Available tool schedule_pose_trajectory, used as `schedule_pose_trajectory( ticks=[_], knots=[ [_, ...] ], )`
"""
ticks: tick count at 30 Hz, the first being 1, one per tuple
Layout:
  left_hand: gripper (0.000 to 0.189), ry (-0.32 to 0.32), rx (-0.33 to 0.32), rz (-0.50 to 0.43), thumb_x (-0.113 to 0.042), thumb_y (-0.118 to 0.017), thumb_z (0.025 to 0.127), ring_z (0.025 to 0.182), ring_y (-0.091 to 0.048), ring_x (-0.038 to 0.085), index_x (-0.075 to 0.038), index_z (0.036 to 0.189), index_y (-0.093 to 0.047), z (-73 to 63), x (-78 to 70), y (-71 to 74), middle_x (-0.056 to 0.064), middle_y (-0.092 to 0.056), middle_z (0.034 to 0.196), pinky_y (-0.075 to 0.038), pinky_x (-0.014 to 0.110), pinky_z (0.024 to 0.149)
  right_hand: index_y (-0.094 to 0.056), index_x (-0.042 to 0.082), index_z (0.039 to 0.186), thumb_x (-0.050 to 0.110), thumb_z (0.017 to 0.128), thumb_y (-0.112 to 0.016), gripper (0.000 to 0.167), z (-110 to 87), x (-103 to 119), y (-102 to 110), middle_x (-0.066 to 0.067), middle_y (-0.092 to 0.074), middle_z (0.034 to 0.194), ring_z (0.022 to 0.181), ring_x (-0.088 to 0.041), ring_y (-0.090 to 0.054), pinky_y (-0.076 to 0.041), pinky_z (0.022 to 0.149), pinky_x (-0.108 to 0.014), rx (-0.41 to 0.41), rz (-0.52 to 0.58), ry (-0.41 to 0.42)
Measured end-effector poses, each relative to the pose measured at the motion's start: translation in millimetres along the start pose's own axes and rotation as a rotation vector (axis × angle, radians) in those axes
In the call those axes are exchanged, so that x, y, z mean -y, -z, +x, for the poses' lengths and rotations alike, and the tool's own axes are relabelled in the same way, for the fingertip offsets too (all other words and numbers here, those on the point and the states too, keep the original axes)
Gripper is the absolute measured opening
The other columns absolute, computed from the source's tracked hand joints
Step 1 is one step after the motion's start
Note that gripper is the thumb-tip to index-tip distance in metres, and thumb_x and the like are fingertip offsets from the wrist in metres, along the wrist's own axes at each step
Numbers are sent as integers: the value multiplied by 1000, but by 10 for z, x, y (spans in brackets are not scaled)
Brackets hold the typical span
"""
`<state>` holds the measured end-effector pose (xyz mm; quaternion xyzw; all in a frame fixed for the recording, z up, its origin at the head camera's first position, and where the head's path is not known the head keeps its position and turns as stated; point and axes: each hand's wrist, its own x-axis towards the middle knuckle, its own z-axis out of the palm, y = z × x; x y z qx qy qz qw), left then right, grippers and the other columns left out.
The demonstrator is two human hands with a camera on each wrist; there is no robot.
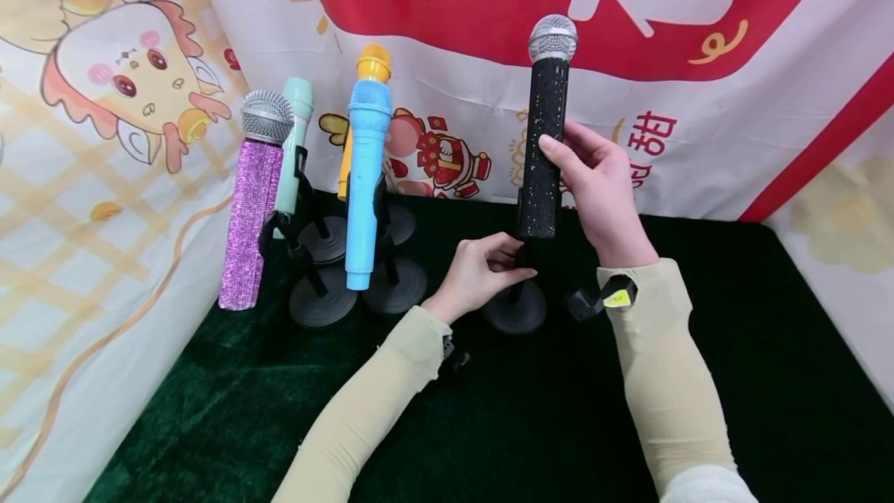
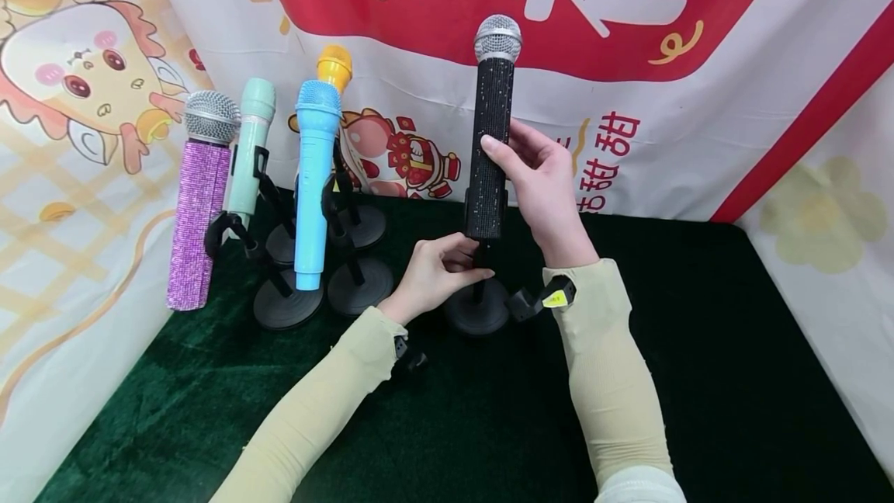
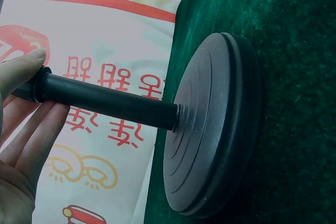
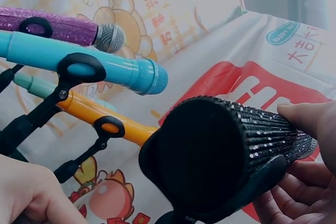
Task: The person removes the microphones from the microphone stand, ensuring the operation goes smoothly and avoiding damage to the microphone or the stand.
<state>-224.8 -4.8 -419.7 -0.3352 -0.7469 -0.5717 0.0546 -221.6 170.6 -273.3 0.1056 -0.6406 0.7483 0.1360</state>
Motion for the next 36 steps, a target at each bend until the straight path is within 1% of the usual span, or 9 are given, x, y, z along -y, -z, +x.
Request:
schedule_pose_trajectory(
  ticks=[2, 9, 14, 20, 26, 31, 36],
  knots=[
    [23, 6, 1, 1, -18, -83, 88, 82, -71, 6, -13, 107, -72, -1, -1, 3, -4, -74, 102, -59, 24, 75, -68, 7, 132, 21, 93, -78, 42, 12, 12, -3, -17, -66, 121, 102, -25, -64, -57, 80, -27, 2, 10, 3],
    [22, -2, -5, 6, -16, -83, 88, 83, -71, 5, -13, 107, -72, 2, 22, 0, -4, -74, 102, -60, 25, 75, -69, 6, 131, 19, 93, -78, 41, 60, 58, -16, -17, -66, 123, 105, -26, -64, -57, 84, -28, -8, 34, 16],
    [22, -1, -4, -2, -15, -83, 88, 82, -71, 5, -12, 107, -72, 1, 22, 2, -3, -74, 102, -60, 26, 74, -68, 7, 132, 18, 93, -78, 42, 98, 84, -18, -17, -65, 125, 108, -26, -64, -57, 87, -29, -15, 58, 11],
    [22, 0, 1, -4, -17, -83, 89, 83, -71, 5, -13, 107, -72, -2, 31, 3, -4, -74, 102, -60, 26, 74, -67, 8, 134, 18, 92, -79, 44, 140, 127, -17, -17, -63, 128, 110, -26, -63, -56, 92, -31, -41, 70, 0],
    [22, 11, 7, -12, -17, -83, 88, 83, -71, 6, -14, 107, -72, -10, 36, -1, -5, -74, 101, -60, 26, 74, -68, 7, 132, 17, 92, -78, 42, 180, 141, -20, -17, -63, 127, 108, -25, -64, -56, 92, -33, -52, 93, 12],
    [23, 16, 8, -10, -17, -84, 88, 82, -71, 5, -13, 107, -72, -12, 31, -4, -4, -74, 101, -60, 26, 74, -69, 7, 131, 16, 92, -79, 41, 201, 146, -24, -17, -64, 125, 105, -25, -65, -57, 89, -32, -60, 106, 18],
    [24, 16, 10, -6, -17, -83, 88, 82, -71, 6, -12, 108, -72, -7, 25, -3, -3, -74, 101, -60, 26, 75, -69, 8, 130, 17, 92, -79, 41, 214, 161, -20, -18, -65, 125, 106, -26, -65, -57, 89, -31, -51, 105, 31]
  ],
)
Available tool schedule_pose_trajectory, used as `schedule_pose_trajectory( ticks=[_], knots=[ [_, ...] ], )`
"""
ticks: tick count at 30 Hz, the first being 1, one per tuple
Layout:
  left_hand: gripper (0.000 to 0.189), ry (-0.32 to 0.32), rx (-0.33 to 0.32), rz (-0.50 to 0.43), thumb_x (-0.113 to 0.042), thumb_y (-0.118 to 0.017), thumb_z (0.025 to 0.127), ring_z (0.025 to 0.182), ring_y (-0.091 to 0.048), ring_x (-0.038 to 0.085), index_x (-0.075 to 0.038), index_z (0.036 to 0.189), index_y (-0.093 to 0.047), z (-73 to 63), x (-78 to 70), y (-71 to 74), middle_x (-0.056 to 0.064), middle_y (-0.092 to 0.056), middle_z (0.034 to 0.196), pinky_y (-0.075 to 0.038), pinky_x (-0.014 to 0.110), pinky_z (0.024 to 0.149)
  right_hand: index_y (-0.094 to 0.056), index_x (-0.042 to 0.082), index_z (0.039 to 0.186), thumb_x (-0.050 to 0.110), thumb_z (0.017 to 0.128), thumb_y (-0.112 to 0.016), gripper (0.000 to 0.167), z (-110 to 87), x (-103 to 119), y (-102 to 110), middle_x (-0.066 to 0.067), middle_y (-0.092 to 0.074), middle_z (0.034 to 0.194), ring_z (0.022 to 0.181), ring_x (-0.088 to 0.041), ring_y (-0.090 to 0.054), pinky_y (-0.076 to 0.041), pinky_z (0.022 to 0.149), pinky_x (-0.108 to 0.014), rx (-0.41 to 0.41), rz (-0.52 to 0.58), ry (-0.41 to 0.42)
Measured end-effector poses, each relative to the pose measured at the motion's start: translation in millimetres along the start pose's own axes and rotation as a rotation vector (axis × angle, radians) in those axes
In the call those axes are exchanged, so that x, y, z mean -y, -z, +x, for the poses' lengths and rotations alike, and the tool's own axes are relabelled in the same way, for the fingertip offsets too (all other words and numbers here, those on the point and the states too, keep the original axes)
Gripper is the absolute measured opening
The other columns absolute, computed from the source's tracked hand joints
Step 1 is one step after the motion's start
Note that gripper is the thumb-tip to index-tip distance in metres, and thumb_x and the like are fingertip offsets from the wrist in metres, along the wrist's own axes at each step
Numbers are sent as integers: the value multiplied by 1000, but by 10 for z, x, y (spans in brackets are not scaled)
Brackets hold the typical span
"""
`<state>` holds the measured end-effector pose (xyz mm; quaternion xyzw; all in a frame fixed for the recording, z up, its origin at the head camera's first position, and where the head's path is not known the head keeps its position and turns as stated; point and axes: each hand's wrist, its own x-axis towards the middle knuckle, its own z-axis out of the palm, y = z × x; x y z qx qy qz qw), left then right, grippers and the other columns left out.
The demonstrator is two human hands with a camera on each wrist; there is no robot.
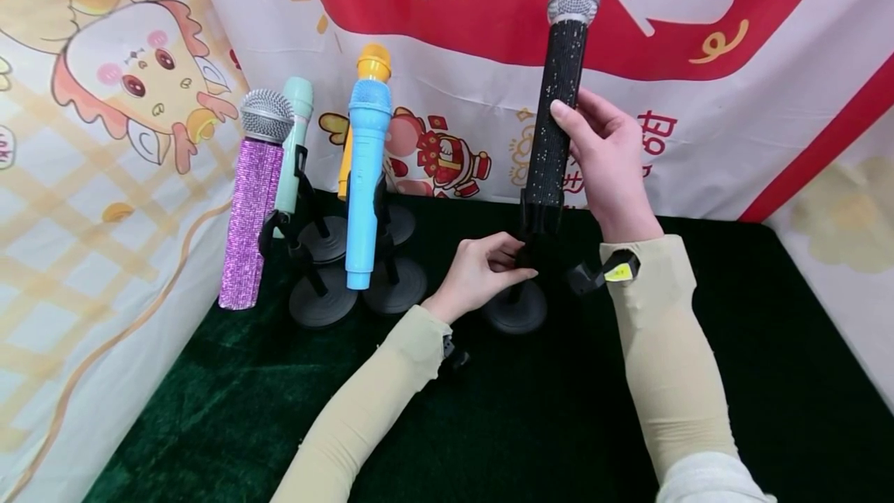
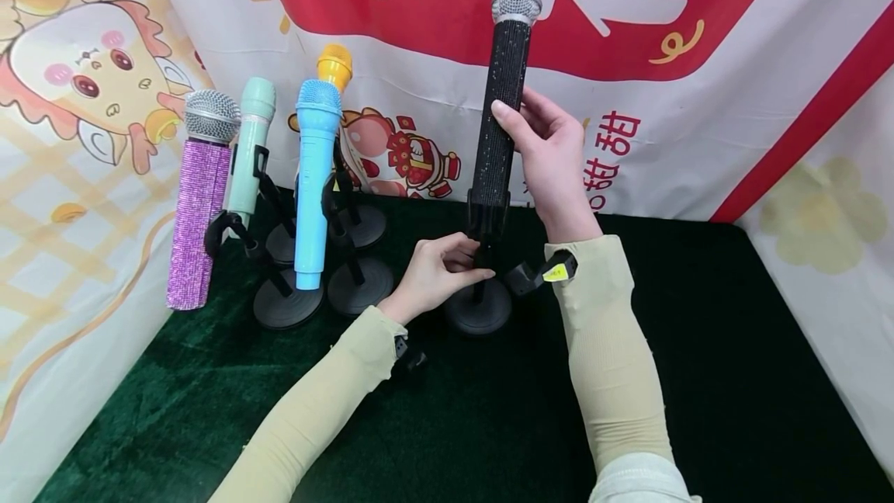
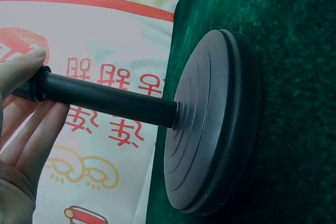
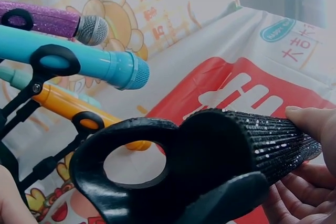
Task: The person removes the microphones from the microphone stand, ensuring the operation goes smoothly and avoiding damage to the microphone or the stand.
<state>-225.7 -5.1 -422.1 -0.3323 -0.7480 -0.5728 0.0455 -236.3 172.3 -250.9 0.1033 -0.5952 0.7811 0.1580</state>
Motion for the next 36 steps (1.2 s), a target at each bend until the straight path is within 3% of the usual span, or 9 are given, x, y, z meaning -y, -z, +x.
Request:
schedule_pose_trajectory(
  ticks=[13, 17, 22, 29, 36],
  knots=[
    [23, -7, 2, -12, -16, -83, 88, 83, -71, 6, -13, 108, -72, -2, 5, 1, -4, -74, 101, -60, 26, 75, -70, 9, 130, 17, 92, -79, 40, 26, 20, -15, -17, -65, 125, 106, -26, -65, -57, 87, -31, -14, -12, 9],
    [24, -9, 10, -24, -16, -83, 88, 83, -71, 6, -12, 108, -72, -7, 0, -4, -1, -74, 101, -60, 26, 75, -71, 7, 128, 15, 91, -80, 39, 90, 61, -6, -18, -66, 123, 104, -25, -66, -57, 89, -32, -74, 46, 26],
    [25, -13, 20, -38, -13, -84, 87, 84, -71, 8, -11, 108, -72, -15, -9, -12, 4, -74, 101, -60, 26, 76, -71, 5, 126, 10, 88, -82, 40, 175, 181, 78, -19, -65, 123, 102, -25, -66, -56, 90, -32, -165, 193, 40],
    [28, -13, -7, -33, -10, -86, 84, 83, -72, 12, -8, 109, -72, -13, -9, -11, 5, -75, 101, -60, 27, 75, -70, 3, 127, 7, 84, -85, 46, 142, 221, 190, -21, -66, 124, 105, -27, -67, -57, 91, -34, -156, 229, 26],
    [26, -24, -5, -24, -13, -85, 85, 84, -71, 7, -12, 108, -72, -14, 9, -6, -1, -74, 100, -60, 26, 75, -69, 0, 126, 4, 81, -87, 49, 78, 128, 285, -21, -67, 119, 100, -25, -68, -59, 85, -32, -158, 234, 8]
  ],
)
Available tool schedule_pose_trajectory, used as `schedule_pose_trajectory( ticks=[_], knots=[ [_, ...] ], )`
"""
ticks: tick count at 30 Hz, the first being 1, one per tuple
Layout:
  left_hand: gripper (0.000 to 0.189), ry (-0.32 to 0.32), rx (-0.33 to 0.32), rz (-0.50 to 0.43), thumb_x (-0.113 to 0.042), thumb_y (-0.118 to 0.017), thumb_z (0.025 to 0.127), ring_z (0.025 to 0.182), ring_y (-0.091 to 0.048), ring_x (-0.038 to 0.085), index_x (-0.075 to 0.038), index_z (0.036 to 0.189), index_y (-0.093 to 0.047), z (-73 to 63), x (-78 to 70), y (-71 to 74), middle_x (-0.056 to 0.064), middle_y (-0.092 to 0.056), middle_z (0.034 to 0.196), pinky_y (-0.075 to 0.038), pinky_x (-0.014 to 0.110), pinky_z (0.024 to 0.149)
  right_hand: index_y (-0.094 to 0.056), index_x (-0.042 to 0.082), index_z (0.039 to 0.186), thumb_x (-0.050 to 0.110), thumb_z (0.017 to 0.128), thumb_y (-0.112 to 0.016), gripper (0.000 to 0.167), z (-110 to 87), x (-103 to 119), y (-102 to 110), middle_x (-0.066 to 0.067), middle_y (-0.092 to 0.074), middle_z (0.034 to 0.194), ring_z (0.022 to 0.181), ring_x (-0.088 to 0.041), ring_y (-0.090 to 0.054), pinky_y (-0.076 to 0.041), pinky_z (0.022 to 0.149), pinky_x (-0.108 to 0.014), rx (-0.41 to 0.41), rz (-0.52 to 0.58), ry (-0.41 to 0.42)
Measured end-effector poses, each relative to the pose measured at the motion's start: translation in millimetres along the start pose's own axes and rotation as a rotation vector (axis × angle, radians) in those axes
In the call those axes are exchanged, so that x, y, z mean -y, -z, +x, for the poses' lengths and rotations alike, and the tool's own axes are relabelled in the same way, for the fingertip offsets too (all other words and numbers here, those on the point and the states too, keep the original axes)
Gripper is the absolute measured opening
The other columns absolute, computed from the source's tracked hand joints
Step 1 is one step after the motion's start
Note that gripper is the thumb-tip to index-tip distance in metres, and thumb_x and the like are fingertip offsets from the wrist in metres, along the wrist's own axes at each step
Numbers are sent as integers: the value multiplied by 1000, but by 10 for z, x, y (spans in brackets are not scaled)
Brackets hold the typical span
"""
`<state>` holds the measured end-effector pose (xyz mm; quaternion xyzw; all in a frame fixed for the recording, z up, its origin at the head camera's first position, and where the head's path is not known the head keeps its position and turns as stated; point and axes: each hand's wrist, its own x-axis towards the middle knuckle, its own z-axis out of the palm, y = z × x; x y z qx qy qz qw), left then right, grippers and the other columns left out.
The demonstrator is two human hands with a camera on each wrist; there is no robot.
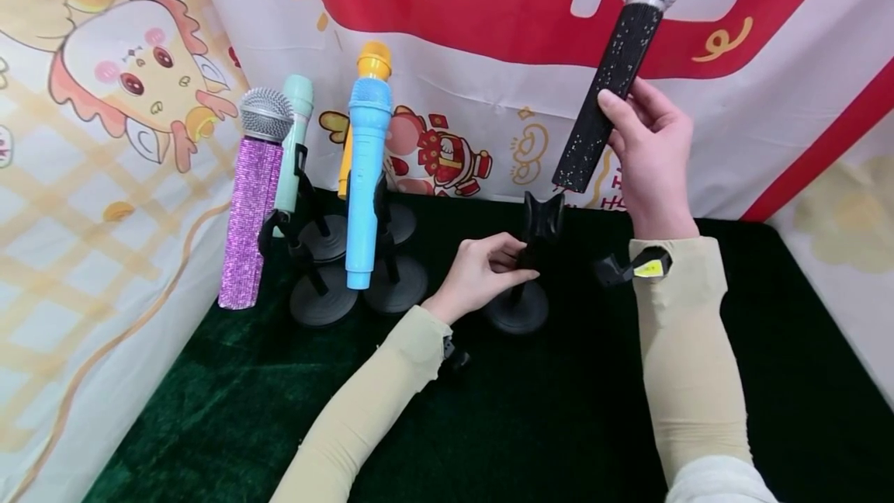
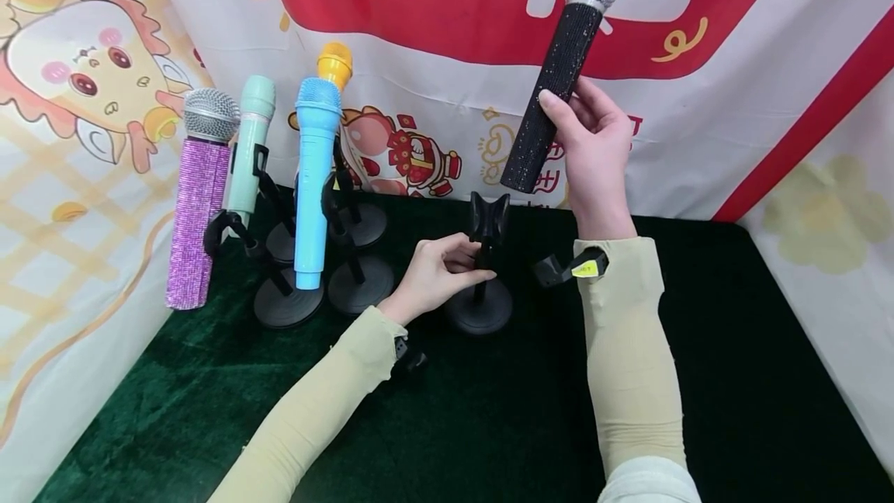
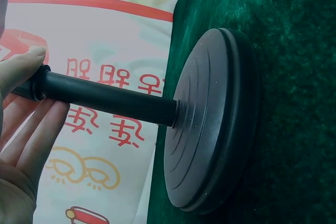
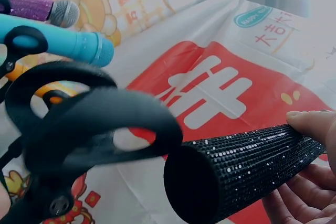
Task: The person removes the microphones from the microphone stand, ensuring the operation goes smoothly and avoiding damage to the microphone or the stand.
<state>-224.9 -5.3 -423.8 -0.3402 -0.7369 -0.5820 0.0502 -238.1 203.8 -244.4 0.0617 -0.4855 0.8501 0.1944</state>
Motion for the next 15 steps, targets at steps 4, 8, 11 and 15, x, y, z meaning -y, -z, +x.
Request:
schedule_pose_trajectory(
  ticks=[4, 8, 11, 15],
  knots=[
    [24, -8, 5, -2, -15, -84, 87, 84, -71, 6, -12, 108, -72, -4, 2, 2, -2, -74, 100, -60, 27, 75, -68, -1, 127, 3, 80, -88, 52, -17, -41, 85, -21, -68, 118, 100, -26, -69, -59, 83, -32, -16, -11, -9],
    [24, 0, 11, -3, -14, -83, 88, 84, -71, 6, -12, 108, -72, -8, -3, 5, -2, -74, 100, -60, 27, 75, -68, 0, 129, 5, 78, -90, 56, -37, -71, 184, -20, -68, 119, 100, -25, -70, -60, 81, -30, -41, -33, -37],
    [24, 2, 9, -2, -14, -83, 88, 84, -71, 7, -12, 108, -72, -7, -8, 7, -2, -74, 100, -60, 27, 75, -67, 0, 129, 6, 77, -90, 57, -50, -95, 273, -19, -68, 119, 100, -24, -70, -60, 80, -29, -51, -58, -50],
    [24, 9, 9, 1, -15, -84, 88, 84, -71, 7, -12, 108, -72, -5, -8, 7, -2, -74, 100, -60, 26, 75, -68, 2, 130, 9, 78, -91, 57, -69, -124, 413, -17, -69, 119, 101, -23, -70, -59, 81, -28, -64, -107, -71]
  ],
)
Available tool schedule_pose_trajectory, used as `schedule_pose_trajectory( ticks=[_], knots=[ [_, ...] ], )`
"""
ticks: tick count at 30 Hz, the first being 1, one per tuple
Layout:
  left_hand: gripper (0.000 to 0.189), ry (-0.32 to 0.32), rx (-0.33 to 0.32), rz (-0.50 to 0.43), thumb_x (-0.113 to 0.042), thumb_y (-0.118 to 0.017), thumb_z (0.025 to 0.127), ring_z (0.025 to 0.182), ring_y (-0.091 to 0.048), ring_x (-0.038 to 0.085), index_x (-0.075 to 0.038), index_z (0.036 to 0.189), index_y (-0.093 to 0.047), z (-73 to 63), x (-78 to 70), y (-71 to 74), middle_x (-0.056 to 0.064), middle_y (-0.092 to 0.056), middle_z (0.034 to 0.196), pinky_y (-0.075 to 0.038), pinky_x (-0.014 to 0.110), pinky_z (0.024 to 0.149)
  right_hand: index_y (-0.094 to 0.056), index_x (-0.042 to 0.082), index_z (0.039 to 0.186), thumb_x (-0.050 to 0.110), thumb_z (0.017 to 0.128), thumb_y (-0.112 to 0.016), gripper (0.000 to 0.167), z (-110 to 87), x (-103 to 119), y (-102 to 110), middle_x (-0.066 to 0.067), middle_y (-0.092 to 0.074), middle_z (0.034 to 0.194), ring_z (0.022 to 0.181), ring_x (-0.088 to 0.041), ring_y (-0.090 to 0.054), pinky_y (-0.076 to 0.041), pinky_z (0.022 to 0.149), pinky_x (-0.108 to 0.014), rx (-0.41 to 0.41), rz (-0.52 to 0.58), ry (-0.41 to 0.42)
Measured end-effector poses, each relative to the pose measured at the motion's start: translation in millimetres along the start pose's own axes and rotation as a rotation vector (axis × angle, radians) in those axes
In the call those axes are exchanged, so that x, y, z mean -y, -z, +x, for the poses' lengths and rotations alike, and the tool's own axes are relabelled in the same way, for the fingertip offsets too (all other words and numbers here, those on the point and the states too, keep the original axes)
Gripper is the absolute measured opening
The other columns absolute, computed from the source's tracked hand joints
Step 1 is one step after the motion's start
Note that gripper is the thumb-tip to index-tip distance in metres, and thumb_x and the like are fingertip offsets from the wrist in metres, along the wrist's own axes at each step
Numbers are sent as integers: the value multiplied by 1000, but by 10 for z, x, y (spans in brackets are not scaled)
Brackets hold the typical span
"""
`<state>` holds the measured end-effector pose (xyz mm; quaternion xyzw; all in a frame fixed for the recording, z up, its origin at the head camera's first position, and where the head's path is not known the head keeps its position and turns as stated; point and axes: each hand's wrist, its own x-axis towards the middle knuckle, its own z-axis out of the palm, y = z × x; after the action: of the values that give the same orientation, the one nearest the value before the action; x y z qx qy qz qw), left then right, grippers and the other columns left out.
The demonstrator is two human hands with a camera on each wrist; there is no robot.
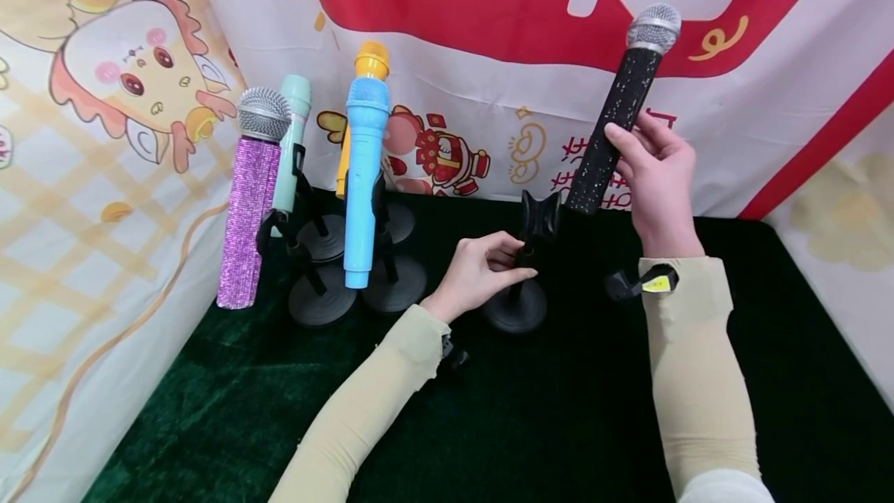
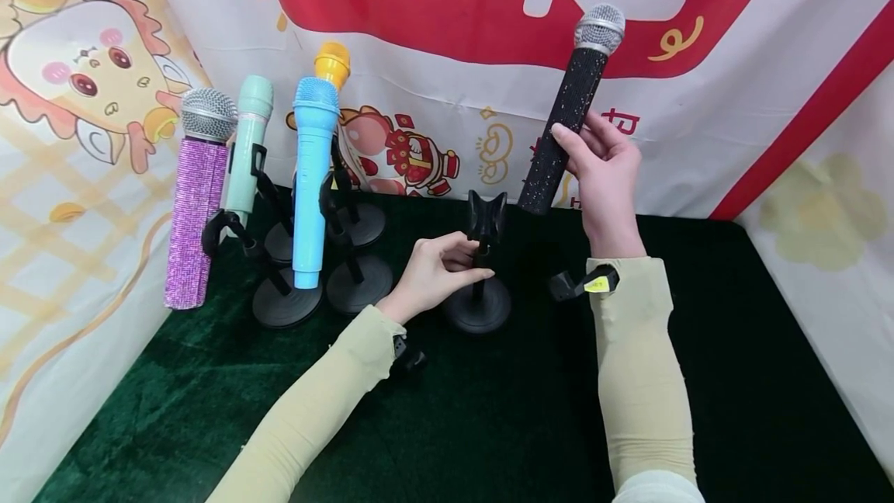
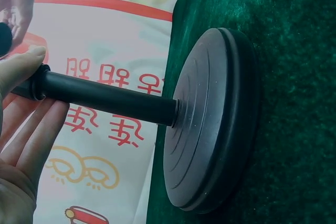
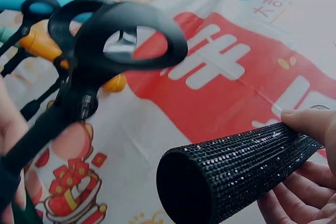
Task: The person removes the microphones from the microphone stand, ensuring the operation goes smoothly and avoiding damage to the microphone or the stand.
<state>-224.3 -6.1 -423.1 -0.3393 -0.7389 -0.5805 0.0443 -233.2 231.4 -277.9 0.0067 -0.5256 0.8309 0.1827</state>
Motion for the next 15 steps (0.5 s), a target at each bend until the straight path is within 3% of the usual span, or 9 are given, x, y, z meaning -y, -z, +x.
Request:
schedule_pose_trajectory(
  ticks=[6, 15],
  knots=[
    [25, 9, -5, -3, -16, -84, 87, 83, -71, 7, -12, 108, -72, 0, 6, 5, -2, -74, 100, -60, 26, 76, -69, 5, 129, 12, 78, -91, 55, -12, -80, 178, -12, -71, 116, 99, -19, -70, -59, 77, -24, -26, -88, -16],
    [27, 42, -5, -17, -14, -85, 86, 84, -71, 10, -12, 109, -72, -1, -13, 13, 1, -74, 101, -60, 27, 76, -69, 3, 127, 7, 78, -90, 53, -12, -241, 493, -10, -73, 107, 92, -16, -71, -59, 72, -23, -72, -112, -19]
  ],
)
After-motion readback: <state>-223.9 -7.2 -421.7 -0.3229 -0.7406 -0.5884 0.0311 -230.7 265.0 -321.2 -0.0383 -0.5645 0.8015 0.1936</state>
